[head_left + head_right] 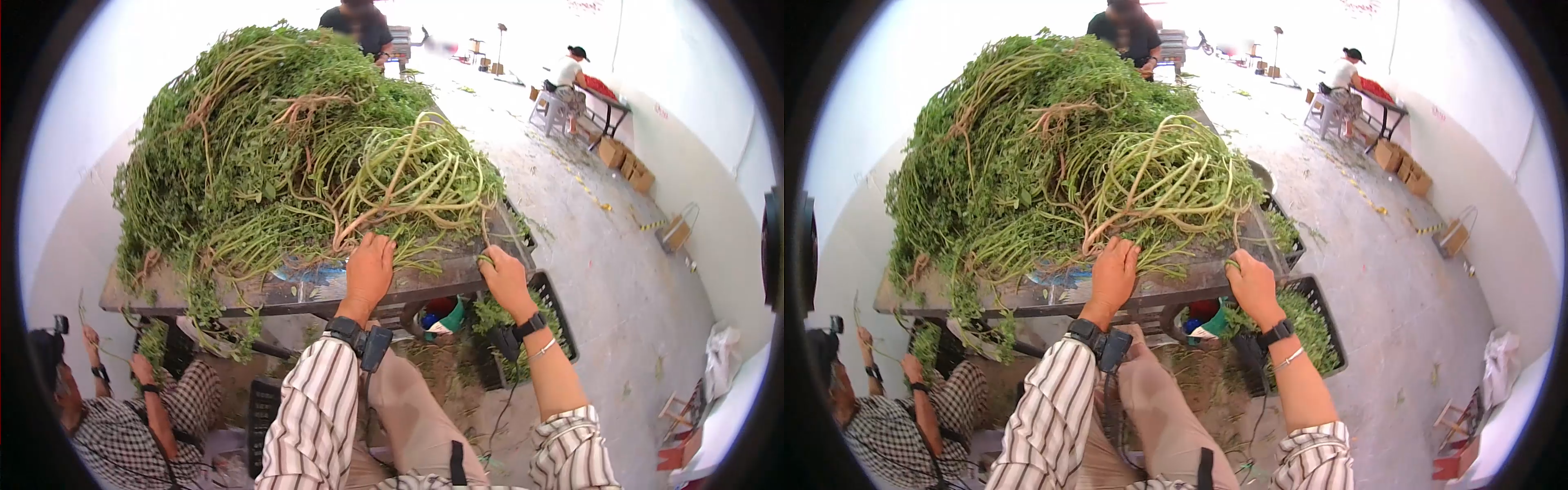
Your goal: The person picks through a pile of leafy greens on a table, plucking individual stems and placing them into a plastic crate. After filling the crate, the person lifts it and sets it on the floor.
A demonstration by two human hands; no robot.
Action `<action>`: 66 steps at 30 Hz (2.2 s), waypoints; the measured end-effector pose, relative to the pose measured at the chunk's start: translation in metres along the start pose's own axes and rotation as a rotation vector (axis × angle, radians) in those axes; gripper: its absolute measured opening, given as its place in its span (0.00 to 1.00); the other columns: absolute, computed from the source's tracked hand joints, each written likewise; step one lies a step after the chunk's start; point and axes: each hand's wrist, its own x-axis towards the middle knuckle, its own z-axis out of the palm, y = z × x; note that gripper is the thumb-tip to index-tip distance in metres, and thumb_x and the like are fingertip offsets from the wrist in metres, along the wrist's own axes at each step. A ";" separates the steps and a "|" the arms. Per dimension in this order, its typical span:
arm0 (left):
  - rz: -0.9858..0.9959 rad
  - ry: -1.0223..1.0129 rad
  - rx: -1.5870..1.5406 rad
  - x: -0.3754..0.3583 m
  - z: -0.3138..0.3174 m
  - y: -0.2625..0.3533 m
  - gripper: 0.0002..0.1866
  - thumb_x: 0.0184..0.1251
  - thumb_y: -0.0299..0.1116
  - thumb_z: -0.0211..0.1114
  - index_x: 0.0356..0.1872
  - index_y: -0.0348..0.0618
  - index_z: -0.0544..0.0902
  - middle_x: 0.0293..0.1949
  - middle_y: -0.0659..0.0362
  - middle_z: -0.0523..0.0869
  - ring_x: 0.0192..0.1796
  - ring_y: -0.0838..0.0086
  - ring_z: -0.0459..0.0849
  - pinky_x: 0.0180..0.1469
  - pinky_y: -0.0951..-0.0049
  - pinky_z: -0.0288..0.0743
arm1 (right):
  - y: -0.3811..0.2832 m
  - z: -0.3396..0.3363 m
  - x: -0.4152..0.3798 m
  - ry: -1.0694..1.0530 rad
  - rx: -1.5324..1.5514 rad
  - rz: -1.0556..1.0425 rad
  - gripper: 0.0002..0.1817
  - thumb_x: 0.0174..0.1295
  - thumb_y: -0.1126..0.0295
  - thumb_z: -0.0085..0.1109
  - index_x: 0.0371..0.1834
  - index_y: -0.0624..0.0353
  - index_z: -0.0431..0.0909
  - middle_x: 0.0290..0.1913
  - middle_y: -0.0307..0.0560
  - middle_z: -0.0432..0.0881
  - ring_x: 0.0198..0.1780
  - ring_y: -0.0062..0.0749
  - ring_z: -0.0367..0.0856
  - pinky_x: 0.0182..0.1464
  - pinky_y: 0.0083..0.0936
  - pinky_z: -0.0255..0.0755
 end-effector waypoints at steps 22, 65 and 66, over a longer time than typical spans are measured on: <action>0.008 0.023 -0.007 0.001 0.003 -0.002 0.10 0.71 0.35 0.55 0.34 0.39 0.75 0.32 0.47 0.73 0.36 0.46 0.73 0.37 0.54 0.66 | 0.003 0.021 -0.009 0.176 -0.071 -0.033 0.08 0.60 0.67 0.55 0.40 0.55 0.71 0.26 0.57 0.79 0.32 0.59 0.78 0.32 0.49 0.70; 0.070 0.012 0.000 0.008 0.011 -0.016 0.11 0.71 0.35 0.55 0.33 0.37 0.75 0.33 0.47 0.74 0.37 0.46 0.74 0.38 0.52 0.66 | 0.004 0.024 -0.010 0.173 -0.038 0.013 0.10 0.60 0.66 0.54 0.42 0.57 0.73 0.27 0.57 0.80 0.32 0.57 0.79 0.33 0.48 0.71; 0.069 -0.010 0.032 0.008 0.013 -0.020 0.10 0.70 0.35 0.56 0.33 0.38 0.76 0.35 0.48 0.75 0.37 0.46 0.75 0.37 0.53 0.66 | 0.005 0.024 -0.009 0.145 -0.050 0.022 0.10 0.60 0.66 0.54 0.43 0.57 0.73 0.27 0.57 0.80 0.31 0.57 0.79 0.33 0.48 0.71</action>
